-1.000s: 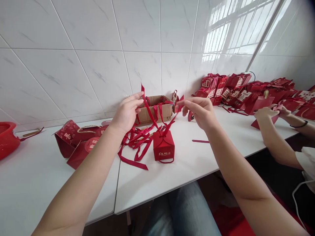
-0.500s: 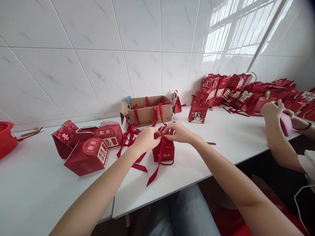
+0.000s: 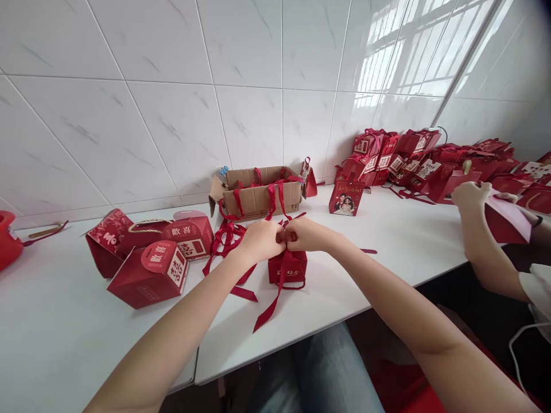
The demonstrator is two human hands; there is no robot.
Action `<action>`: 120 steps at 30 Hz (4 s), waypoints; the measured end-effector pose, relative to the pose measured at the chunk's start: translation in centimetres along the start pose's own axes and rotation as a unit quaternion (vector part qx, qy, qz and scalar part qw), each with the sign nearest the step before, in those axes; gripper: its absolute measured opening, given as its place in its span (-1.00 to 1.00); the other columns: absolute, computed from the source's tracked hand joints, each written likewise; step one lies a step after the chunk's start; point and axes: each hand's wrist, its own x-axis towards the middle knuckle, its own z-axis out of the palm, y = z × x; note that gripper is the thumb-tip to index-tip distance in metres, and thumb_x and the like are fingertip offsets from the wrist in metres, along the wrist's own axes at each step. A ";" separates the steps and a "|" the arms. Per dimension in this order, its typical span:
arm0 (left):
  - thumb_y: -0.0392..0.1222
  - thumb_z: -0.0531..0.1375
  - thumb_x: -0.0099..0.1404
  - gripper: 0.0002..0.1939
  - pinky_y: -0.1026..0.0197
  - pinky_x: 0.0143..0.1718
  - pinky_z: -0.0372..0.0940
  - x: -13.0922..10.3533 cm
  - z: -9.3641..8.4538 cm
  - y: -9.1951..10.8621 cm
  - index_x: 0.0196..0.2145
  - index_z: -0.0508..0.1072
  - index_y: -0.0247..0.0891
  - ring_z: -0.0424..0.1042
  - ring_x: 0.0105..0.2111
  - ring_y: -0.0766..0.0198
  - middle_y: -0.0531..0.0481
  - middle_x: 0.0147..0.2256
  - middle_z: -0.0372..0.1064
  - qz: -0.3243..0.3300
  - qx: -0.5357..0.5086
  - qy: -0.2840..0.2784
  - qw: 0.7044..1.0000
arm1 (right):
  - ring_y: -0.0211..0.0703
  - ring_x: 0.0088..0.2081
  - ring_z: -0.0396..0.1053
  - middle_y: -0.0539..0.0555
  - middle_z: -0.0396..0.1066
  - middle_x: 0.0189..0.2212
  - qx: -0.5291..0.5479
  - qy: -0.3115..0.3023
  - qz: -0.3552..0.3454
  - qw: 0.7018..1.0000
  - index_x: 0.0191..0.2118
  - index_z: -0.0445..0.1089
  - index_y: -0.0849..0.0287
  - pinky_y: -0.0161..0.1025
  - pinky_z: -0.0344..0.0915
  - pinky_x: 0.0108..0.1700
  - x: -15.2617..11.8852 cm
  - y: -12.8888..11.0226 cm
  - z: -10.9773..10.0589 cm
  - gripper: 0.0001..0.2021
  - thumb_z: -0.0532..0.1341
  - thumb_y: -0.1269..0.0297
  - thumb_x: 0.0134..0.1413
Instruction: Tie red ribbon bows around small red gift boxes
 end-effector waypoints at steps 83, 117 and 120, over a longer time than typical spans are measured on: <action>-0.21 0.10 0.17 -0.94 0.24 -0.40 0.22 -0.9 0.8 -1.1 -0.44 0.27 -0.20 0.36 -0.41 0.25 0.04 -0.47 0.34 0.020 -0.186 0.321 0.929 | -0.44 -0.60 0.03 -0.10 0.24 -0.54 0.570 0.269 -0.046 0.775 -0.33 0.38 0.16 -0.34 -0.06 -0.55 -2.6 -0.8 -3.0 -0.75 0.38 0.20 -0.15; -0.08 0.30 0.08 -0.83 0.23 -0.25 0.27 2.0 -10.2 2.0 -0.39 0.59 -0.20 0.43 -0.22 0.24 -0.04 -0.26 0.53 0.031 -0.501 0.310 0.807 | -0.43 -0.60 0.21 -0.04 0.31 -0.58 0.456 0.401 0.003 0.795 -0.45 0.44 0.21 -0.42 0.11 -0.60 -1.5 -3.6 -8.7 -0.77 0.36 0.14 -0.12; -0.11 0.28 0.12 -0.86 0.24 -0.22 0.27 2.0 -10.8 2.5 -0.40 0.58 -0.20 0.43 -0.19 0.24 -0.03 -0.26 0.54 0.030 -0.490 0.316 0.812 | -0.43 -0.61 0.18 -0.07 0.27 -0.63 0.452 0.400 0.001 0.797 -0.46 0.44 0.21 -0.42 0.10 -0.60 -1.5 -3.8 -8.5 -0.79 0.35 0.15 -0.11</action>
